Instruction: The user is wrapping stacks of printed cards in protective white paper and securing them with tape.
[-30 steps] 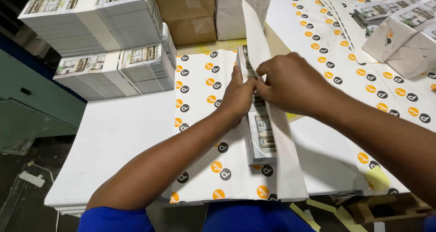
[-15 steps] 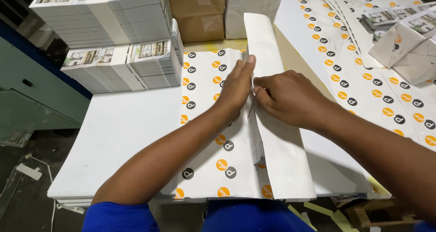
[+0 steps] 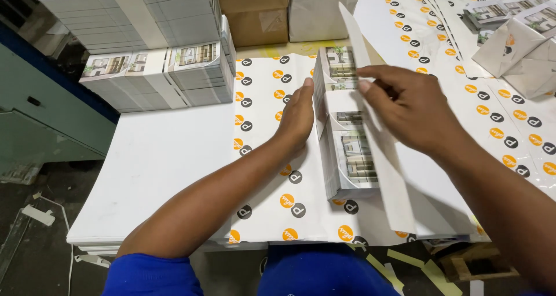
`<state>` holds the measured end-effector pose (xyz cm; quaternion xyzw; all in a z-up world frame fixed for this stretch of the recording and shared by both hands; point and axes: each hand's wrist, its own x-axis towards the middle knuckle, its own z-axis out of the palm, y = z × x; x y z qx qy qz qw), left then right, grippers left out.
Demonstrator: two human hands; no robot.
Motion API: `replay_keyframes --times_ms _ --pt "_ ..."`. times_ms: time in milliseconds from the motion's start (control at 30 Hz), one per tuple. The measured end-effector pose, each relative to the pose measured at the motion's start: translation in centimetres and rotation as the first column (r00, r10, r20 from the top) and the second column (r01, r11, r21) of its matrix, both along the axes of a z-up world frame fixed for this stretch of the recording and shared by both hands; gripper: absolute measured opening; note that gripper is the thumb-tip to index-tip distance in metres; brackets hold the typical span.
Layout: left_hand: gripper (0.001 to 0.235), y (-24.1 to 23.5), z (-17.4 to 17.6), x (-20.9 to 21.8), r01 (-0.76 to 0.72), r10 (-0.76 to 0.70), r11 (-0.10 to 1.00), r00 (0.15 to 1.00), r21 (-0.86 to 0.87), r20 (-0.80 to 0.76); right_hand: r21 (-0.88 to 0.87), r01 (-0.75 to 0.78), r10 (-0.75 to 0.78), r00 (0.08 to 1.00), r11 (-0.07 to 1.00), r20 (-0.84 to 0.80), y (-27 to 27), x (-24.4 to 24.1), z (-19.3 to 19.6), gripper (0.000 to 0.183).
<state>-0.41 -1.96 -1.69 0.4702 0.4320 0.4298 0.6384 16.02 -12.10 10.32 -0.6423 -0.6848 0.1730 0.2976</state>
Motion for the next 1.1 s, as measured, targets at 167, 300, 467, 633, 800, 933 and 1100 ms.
replay_keyframes --times_ms 167,300,467,633,800,933,1100 --pt "0.073 -1.8 0.4 -0.8 0.101 -0.103 0.995 0.985 -0.024 -0.135 0.179 0.019 0.024 0.971 0.984 -0.238 -1.2 8.8 -3.2 0.039" --pt "0.073 -2.8 0.8 -1.6 0.118 -0.137 0.987 0.972 -0.108 -0.189 0.104 0.145 -0.121 0.971 0.984 -0.208 -3.8 13.1 -2.6 0.042" --pt "0.063 -3.5 -1.1 -2.4 0.177 -0.186 0.982 0.972 -0.073 -0.141 0.047 0.057 -0.066 0.974 0.997 0.218 -8.5 13.1 -2.4 0.051" --pt "0.069 -5.0 0.2 -3.4 0.346 -0.113 0.873 0.829 0.343 -0.548 -0.108 -0.218 0.243 0.889 0.97 0.389 -10.3 7.6 -7.6 0.074" --pt "0.097 -4.7 1.1 -4.1 0.653 0.02 0.717 0.328 0.242 -0.945 -0.153 -0.296 0.331 0.882 0.943 0.334 -10.0 5.5 -10.6 0.09" --pt "0.109 -4.0 0.9 -4.8 0.753 -0.034 0.618 0.311 0.224 -0.95 -0.076 -0.279 0.286 0.877 0.957 0.386 -10.0 4.3 -12.3 0.092" --pt "0.132 -3.6 2.3 -4.9 0.819 -0.168 0.569 0.205 0.075 -0.964 -0.095 -0.159 0.184 0.886 0.983 0.426 -9.6 2.8 -12.3 0.096"
